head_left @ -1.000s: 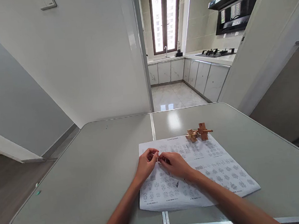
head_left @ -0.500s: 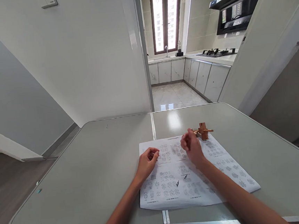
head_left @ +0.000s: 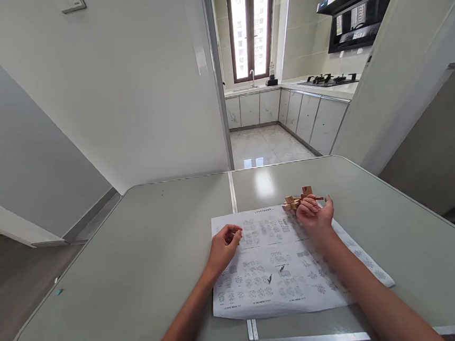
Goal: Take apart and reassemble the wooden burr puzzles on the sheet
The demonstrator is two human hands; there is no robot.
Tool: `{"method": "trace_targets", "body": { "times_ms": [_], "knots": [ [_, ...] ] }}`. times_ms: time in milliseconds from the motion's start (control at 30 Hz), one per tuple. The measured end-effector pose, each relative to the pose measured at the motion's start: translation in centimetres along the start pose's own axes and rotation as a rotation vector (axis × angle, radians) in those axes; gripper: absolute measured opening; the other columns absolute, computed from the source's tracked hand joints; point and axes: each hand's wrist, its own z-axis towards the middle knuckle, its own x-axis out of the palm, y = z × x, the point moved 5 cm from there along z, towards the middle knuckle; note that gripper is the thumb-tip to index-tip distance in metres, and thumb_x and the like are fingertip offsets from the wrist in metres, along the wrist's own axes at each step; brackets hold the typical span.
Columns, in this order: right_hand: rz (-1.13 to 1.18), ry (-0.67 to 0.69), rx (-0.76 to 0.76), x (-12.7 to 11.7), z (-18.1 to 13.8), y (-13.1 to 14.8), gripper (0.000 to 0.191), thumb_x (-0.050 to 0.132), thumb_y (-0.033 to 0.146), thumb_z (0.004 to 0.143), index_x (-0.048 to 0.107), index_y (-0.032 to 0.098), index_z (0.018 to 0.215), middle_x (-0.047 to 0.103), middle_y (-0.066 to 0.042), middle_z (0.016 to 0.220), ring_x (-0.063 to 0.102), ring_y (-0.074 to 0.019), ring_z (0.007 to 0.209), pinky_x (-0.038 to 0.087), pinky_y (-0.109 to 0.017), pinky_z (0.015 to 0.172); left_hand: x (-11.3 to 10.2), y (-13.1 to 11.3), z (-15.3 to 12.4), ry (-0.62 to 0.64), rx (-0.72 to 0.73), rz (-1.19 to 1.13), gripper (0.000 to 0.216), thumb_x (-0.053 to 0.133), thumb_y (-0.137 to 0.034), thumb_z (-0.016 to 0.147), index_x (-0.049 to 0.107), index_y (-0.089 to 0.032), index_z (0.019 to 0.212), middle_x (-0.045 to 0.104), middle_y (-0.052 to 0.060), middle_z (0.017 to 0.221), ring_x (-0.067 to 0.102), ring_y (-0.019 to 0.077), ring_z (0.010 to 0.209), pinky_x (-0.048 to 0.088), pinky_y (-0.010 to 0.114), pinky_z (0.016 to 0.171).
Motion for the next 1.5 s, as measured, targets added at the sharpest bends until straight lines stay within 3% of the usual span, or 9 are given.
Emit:
{"method": "trace_targets", "body": {
  "times_ms": [300,567,700,833,1067,1267,1500],
  "knots": [
    [0.113,0.014,0.066,-1.4,1.3,1.3,0.038,0.025,0.041,0.107,0.046,0.023,0.081,0.05,0.008,0.046,0.044,-0.0077,0.027,0.032,-0.018,0.026,0.0,-0.1,0.0,0.003,0.008,0.0,0.029,0.061,-0.047,0.092,0.07,-0.02,0.097,0.065,0.002,0.082,0.056,0.0152,0.071,0.046,0.027,0.068],
    [0.087,0.047,0.156,-2.0,1.9,1.3,0.036,0.033,0.046,0.106,0.047,0.024,0.08,0.052,0.007,0.047,0.046,-0.0087,0.029,0.035,-0.018,0.027,0.1,0.1,0.1,0.001,0.015,0.013,0.029,0.06,-0.047,0.092,0.07,-0.02,0.097,0.065,0.002,0.081,0.058,0.016,0.071,0.047,0.028,0.068],
    [0.065,0.056,0.22,-2.4,2.3,1.6,0.023,0.043,0.033,0.102,0.047,0.024,0.082,0.054,0.009,0.048,0.048,-0.0083,0.03,0.037,-0.017,0.029,0.1,0.1,0.1,0.002,0.014,0.013,0.03,0.06,-0.048,0.092,0.07,-0.02,0.096,0.065,0.002,0.08,0.058,0.0162,0.07,0.047,0.028,0.068],
    [0.036,0.049,0.27,-2.7,2.8,2.1,0.018,0.041,0.017,0.098,0.047,0.023,0.082,0.053,0.01,0.047,0.049,-0.0077,0.03,0.036,-0.016,0.029,0.1,0.1,0.1,0.007,0.011,0.011,0.029,0.059,-0.047,0.093,0.07,-0.02,0.098,0.066,0.002,0.083,0.058,0.0162,0.072,0.047,0.028,0.069],
    [-0.086,0.03,0.349,-2.9,3.2,1.9,0.013,0.05,0.018,0.096,0.046,0.024,0.085,0.052,0.012,0.048,0.05,-0.0075,0.03,0.039,-0.016,0.029,0.0,0.3,0.1,0.004,0.023,0.016,0.029,0.059,-0.048,0.093,0.07,-0.021,0.097,0.067,0.002,0.083,0.059,0.0161,0.072,0.048,0.027,0.069],
    [-0.273,-0.005,0.391,-2.6,3.3,2.5,0.016,0.055,0.014,0.095,0.046,0.023,0.085,0.044,0.014,0.046,0.044,-0.006,0.027,0.034,-0.013,0.026,0.1,0.5,0.1,0.004,0.021,0.008,0.03,0.06,-0.048,0.093,0.07,-0.02,0.097,0.065,0.002,0.08,0.058,0.0158,0.071,0.048,0.027,0.068],
    [-0.527,-0.017,0.219,-1.8,3.5,2.3,0.017,0.057,0.014,0.09,0.049,0.022,0.078,0.046,0.011,0.045,0.035,-0.0054,0.025,0.028,-0.013,0.021,0.1,0.2,0.1,0.002,0.022,-0.017,0.031,0.061,-0.049,0.092,0.07,-0.02,0.095,0.066,0.002,0.08,0.058,0.0162,0.071,0.048,0.027,0.068]
  ]
}}
